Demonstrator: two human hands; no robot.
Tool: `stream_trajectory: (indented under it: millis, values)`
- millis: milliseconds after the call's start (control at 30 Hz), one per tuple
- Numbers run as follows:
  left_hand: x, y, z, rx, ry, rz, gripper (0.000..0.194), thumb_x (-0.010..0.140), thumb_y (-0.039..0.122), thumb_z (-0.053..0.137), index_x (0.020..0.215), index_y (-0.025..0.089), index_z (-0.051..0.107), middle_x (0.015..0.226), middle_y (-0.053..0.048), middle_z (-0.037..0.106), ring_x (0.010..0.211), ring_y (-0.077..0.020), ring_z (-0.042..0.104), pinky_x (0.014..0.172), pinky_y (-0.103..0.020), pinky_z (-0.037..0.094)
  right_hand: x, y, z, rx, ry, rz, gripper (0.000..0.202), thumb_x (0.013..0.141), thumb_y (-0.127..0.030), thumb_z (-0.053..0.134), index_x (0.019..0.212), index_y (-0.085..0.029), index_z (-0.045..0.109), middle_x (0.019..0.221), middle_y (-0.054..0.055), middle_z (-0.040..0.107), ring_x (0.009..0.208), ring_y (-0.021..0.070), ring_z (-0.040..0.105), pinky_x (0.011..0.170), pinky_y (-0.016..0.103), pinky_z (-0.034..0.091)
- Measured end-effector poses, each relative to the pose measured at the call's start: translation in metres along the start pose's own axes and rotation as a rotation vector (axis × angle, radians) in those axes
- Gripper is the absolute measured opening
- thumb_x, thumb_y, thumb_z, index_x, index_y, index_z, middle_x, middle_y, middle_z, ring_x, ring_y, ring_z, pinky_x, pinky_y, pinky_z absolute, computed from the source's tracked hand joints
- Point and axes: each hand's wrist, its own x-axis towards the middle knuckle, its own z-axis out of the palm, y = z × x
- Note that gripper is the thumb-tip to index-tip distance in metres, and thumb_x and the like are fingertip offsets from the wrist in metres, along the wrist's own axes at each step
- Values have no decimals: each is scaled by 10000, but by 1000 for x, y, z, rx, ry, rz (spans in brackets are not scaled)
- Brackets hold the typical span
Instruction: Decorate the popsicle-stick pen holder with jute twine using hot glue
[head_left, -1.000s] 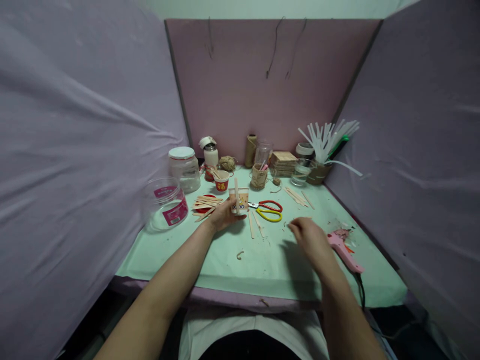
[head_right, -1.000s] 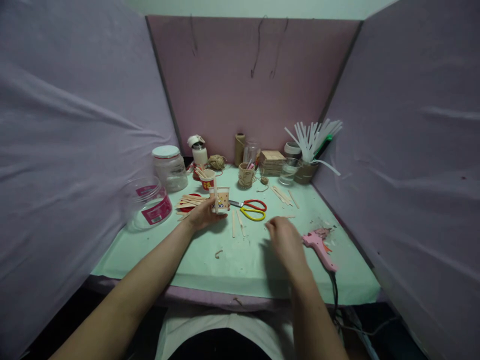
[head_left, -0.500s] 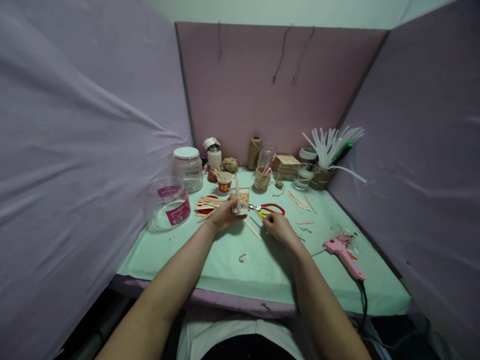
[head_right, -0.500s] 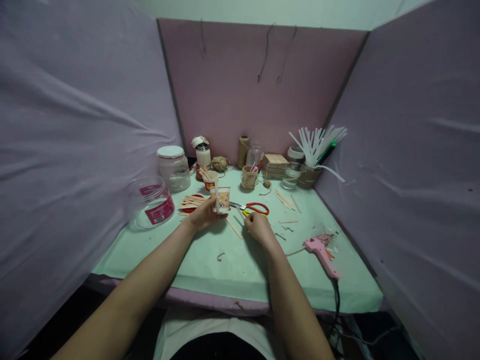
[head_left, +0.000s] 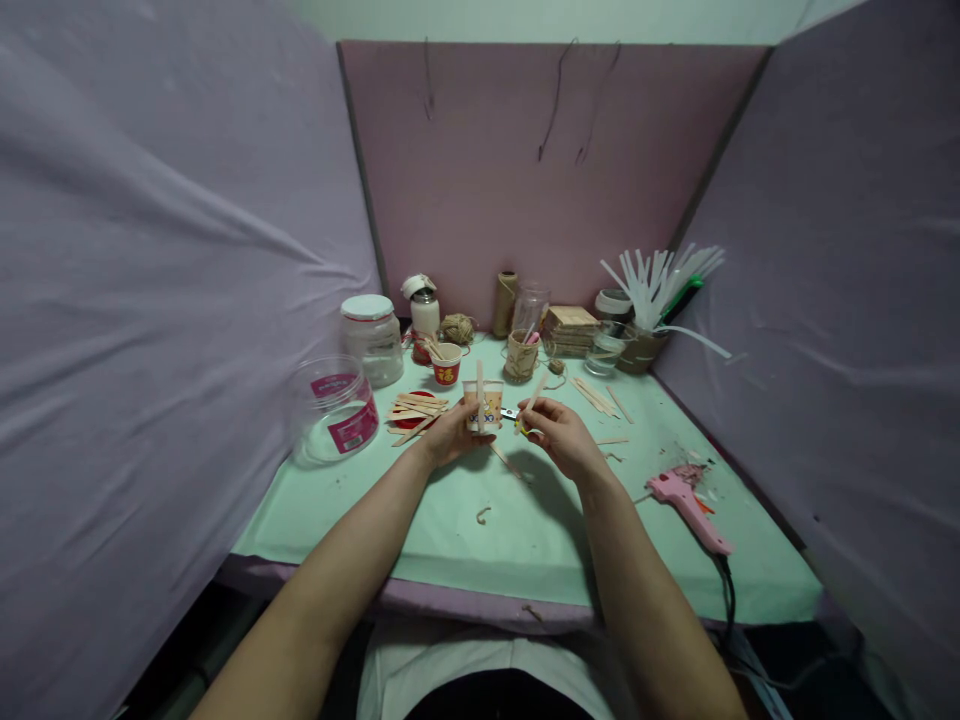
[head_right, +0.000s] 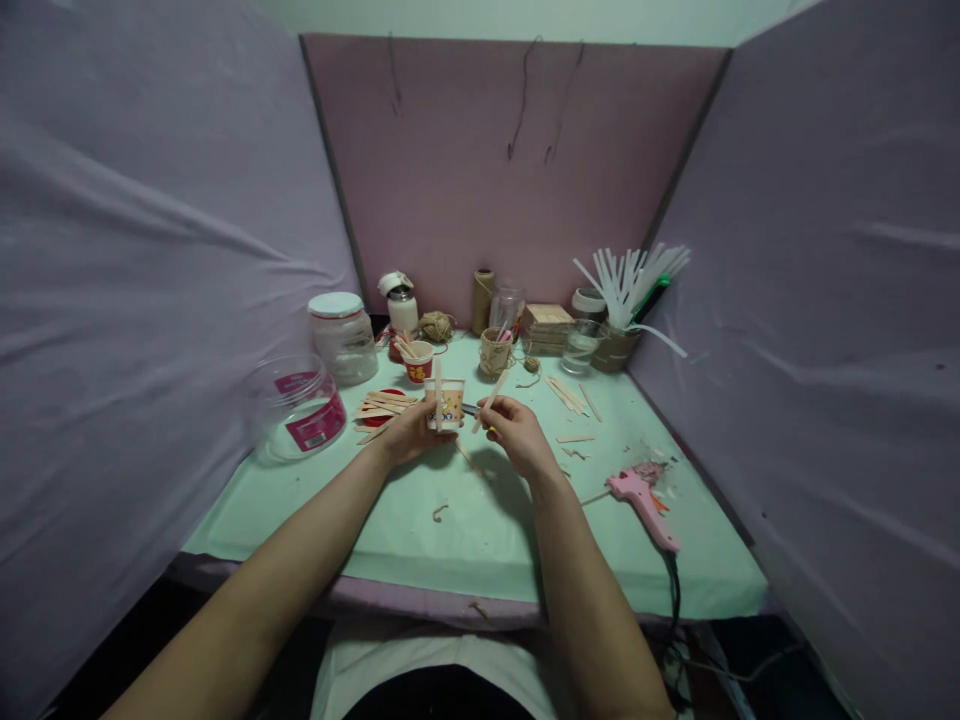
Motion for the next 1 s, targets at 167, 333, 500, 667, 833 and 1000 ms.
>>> stream_trajectory:
  millis: [167, 333, 500, 667, 833, 1000]
  values:
    - [0, 0, -1, 14, 17, 2, 336, 782, 355, 728, 1051, 175, 638, 971, -82, 695, 843, -199, 659, 720, -320, 542, 8, -1, 1, 8, 42, -13, 427, 610, -552, 775, 777, -173, 670, 718, 12, 637, 635, 113, 550, 553, 226, 410]
    - [2, -1, -1, 20, 9, -2, 334, 792, 360, 717, 1054, 171, 632, 975, -79, 685, 842, -190, 654, 726, -322, 543, 12, -5, 6, -1, 33, -76, 322, 652, -461, 755, 753, -172, 652, 648, -13, 592, 555, 87, 495, 506, 218, 366]
    - [-1, 0, 0, 21, 0, -20, 350, 789, 366, 726, 1061, 170, 626, 949, -85, 689, 833, -201, 660, 729, -329, 539, 15, -11, 12, -3, 28, -206, 247, 664, -306, 697, 822, -210, 534, 718, -21, 660, 497, 74, 448, 459, 217, 316]
    - [-1, 1, 0, 13, 23, -27, 344, 789, 361, 726, 1047, 159, 621, 920, -83, 686, 791, -194, 661, 700, -325, 541, 13, -15, 8, -38, -105, -221, 296, 726, -357, 703, 915, -210, 530, 751, -20, 666, 560, 85, 510, 525, 225, 402]
    - [1, -2, -1, 19, 4, -41, 359, 789, 373, 722, 1054, 153, 618, 925, -93, 689, 791, -200, 664, 705, -331, 540, 8, -15, 3, -16, -165, -180, 316, 751, -426, 710, 917, -202, 564, 797, 8, 682, 620, 103, 579, 603, 262, 486]
    - [3, -5, -2, 30, -36, -46, 413, 767, 392, 746, 1088, 170, 610, 944, -87, 689, 804, -200, 662, 728, -338, 538, 9, -10, 4, -116, -111, -256, 283, 808, -468, 658, 824, -203, 559, 716, -8, 653, 537, 90, 522, 506, 237, 412]
